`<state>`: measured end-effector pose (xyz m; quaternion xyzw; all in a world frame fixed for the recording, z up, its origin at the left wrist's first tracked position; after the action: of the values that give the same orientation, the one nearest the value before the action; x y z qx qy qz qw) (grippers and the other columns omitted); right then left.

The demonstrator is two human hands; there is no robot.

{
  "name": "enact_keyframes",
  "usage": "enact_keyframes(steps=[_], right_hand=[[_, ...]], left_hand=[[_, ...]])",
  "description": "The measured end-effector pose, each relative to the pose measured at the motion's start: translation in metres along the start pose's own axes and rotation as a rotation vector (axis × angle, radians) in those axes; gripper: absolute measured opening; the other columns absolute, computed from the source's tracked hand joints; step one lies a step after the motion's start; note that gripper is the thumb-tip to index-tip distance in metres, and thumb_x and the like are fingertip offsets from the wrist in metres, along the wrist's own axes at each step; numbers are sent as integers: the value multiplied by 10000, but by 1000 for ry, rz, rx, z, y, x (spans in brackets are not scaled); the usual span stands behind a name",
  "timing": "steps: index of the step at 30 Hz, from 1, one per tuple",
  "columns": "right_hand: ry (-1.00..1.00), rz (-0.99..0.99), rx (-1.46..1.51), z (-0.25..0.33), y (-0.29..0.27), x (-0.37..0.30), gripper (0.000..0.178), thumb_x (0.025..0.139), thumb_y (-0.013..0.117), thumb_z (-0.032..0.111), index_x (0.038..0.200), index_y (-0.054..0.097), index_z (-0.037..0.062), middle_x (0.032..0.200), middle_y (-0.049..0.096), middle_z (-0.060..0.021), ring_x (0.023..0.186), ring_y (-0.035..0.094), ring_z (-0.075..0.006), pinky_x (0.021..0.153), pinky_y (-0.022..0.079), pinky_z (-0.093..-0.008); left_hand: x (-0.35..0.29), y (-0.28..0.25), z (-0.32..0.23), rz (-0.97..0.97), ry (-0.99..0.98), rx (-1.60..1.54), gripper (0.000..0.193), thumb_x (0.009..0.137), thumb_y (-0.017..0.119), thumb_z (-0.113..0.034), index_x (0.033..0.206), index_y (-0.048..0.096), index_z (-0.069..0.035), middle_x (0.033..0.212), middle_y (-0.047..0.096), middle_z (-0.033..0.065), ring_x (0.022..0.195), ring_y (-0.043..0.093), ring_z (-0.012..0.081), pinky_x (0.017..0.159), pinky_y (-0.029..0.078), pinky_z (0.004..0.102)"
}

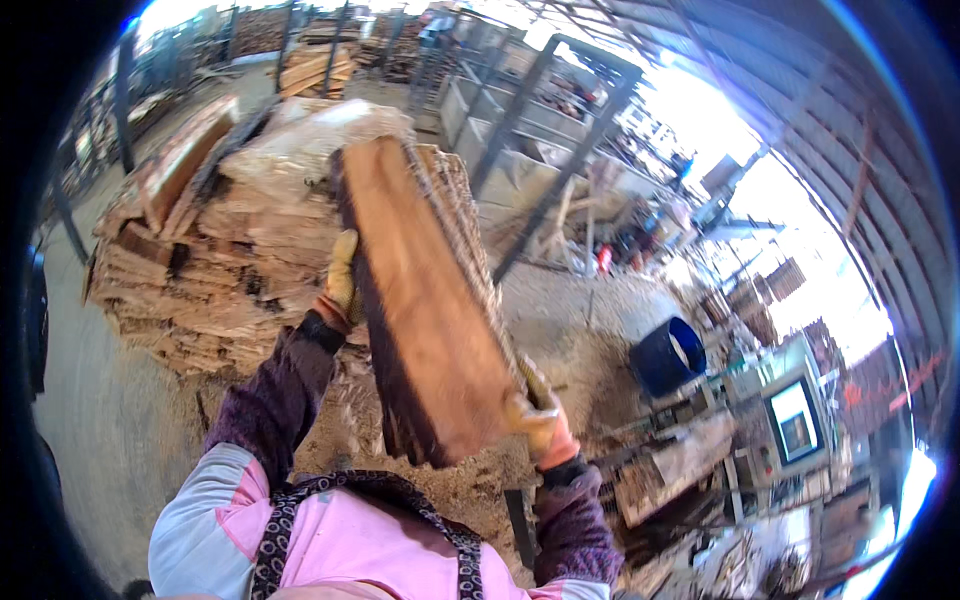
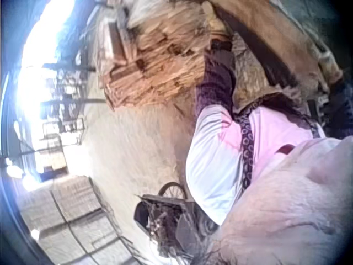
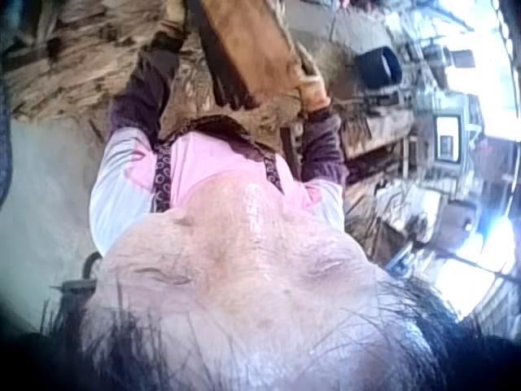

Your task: The person manually lifts and stacks large, rough-cut wooden planks from a pile onto a metal rack. They wear gloves and handle the wood one piece at a time, moving from a large pile to a designated stacking area.

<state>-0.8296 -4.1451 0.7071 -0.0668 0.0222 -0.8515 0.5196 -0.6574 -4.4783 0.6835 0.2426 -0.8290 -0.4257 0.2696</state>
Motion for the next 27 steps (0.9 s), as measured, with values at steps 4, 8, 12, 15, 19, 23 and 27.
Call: enact_keyframes(steps=[4, 8, 12, 15, 19, 23, 27], right_hand=[[-71, -55, -1, -12, -44, -127, 943, 869, 775, 148, 1600, 208, -36, 1527, 423, -104, 1359, 451, -210, 1148, 352, -339], [-147, -422, 113, -37, -97, -214, 1053, 889, 807, 286, 1624, 116, -15, 1518, 442, -111, 1339, 483, -216, 1153, 369, -374], [-191, -850, -22, -27, -176, -327, 1136, 858, 796, 524, 1613, 138, -10, 1396, 554, -155, 1228, 571, -241, 1055, 483, -359], [-226, -1056, 162, 5, -235, -329, 846, 897, 773, 425, 1496, 358, -4, 1283, 629, -127, 1132, 631, -247, 1006, 529, -389], [-250, -1075, 354, -1, -387, -325, 667, 900, 753, 440, 1377, 543, 24, 1232, 677, -119, 1091, 671, -257, 985, 554, -421], [103, -1186, 246, -19, -505, -306, 726, 860, 756, 549, 1309, 635, -8, 1216, 697, -125, 1052, 670, -268, 959, 528, -386], [324, -1244, 156, -89, -613, -299, 746, 829, 781, 575, 1280, 668, -7, 1190, 716, -122, 1008, 668, -279, 942, 512, -372]], left_hand=[[-14, 39, 169, 70, -68, -74, 715, 958, 597, -597, 1397, 555, -35, 1299, 667, 118, 1117, 658, 239, 971, 555, 379], [-49, 140, 300, 277, -435, 129, 515, 1027, 546, -435, 1294, 614, 0, 1216, 693, 108, 1046, 679, 181, 918, 573, 333], [-75, 353, 390, 657, -589, 274, 405, 1052, 530, -359, 1224, 664, -17, 1124, 714, 61, 964, 674, 125, 867, 553, 299], [-47, 444, 436, 783, -618, 308, 460, 952, 738, -338, 1249, 639, 0, 1079, 726, 71, 935, 708, 179, 849, 567, 322], [-46, 468, 448, 1039, -49, 689, 719, 936, 744, -396, 1457, 461, 12, 1468, 527, 239, 1363, 516, 290, 1128, 422, 404], [-61, 374, 448, 1069, -325, 762, 688, 955, 728, -280, 1508, 417, -15, 1469, 527, 205, 1347, 526, 297, 1131, 432, 438], [-47, 188, 458, 763, -582, 1046, 629, 954, 724, -295, 1463, 477, -19, 1342, 613, 159, 1225, 598, 240, 1034, 500, 394]])
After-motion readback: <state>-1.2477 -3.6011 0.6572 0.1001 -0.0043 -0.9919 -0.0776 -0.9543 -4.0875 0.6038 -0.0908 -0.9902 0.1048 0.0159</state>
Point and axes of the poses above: each hand's wrist, its own x-axis towards the middle knuckle, its own y-axis out of the palm, z = x × y, the point moved 7 cm from there along x, towards the middle knuckle
